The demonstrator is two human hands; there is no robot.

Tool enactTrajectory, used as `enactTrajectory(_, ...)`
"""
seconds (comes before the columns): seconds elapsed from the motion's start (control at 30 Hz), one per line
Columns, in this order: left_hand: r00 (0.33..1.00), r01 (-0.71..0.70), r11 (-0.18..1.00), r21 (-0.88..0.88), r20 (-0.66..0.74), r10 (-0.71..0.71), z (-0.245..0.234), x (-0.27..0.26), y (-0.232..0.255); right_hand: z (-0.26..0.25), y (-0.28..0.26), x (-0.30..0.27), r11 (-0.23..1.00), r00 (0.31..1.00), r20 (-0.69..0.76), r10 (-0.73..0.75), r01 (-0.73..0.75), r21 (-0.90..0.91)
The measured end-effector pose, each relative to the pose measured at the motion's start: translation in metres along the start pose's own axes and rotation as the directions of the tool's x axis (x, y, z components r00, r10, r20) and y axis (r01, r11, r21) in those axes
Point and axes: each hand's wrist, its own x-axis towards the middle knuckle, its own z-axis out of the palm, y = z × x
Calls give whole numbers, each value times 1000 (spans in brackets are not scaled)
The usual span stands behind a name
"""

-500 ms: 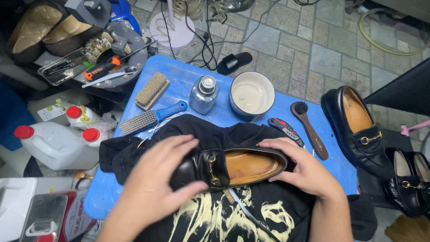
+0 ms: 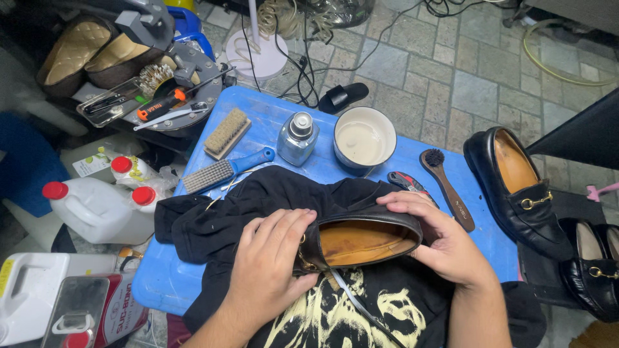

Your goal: The person cleans the interior of a black loafer using a toothbrush and cotton swabs, applying a cleaning solution from a bowl. They also use a utility knife to scrape the insole and a cloth to wipe the shoe.

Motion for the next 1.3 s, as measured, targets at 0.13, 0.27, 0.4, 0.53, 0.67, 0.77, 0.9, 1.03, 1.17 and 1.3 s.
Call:
enactTrajectory(0.13,1000,-1,999,-51,-16,1,-2,0,0,-2,4,-5,993,1000,-22,-3,5,117)
enactTrajectory(0.27,978,209,952,-222,22,-210,4,2,8,5,14,-3,922,993,-108,40,5,387)
enactTrajectory(0.4,806,591,608,-530,368,-463,17,3,26,23,37,-4,747,958,-211,196,-7,665)
enactTrajectory(0.53,777,627,361,-690,521,-353,36,10,41,36,49,-8,783,961,-269,71,113,611)
enactTrajectory(0.67,816,559,-55,-828,560,-143,56,33,49,28,47,-7,718,854,-506,120,277,639)
enactTrajectory(0.77,737,648,-226,-727,673,-53,65,53,44,-3,42,-6,880,663,-748,43,329,342)
enactTrajectory(0.9,725,661,-330,-674,687,51,73,67,37,-55,34,-31,817,358,-860,-364,-320,-479)
enactTrajectory(1.03,829,548,-127,-827,557,-48,88,77,30,-109,39,-89,228,335,-732,-593,-802,-552)
enactTrajectory(1.17,835,548,168,-819,527,-159,97,78,19,-149,71,-118,644,24,-991,130,-762,66)
enactTrajectory(1.3,812,571,578,-583,502,-297,95,75,18,-155,85,-125,744,24,-925,379,-602,289)
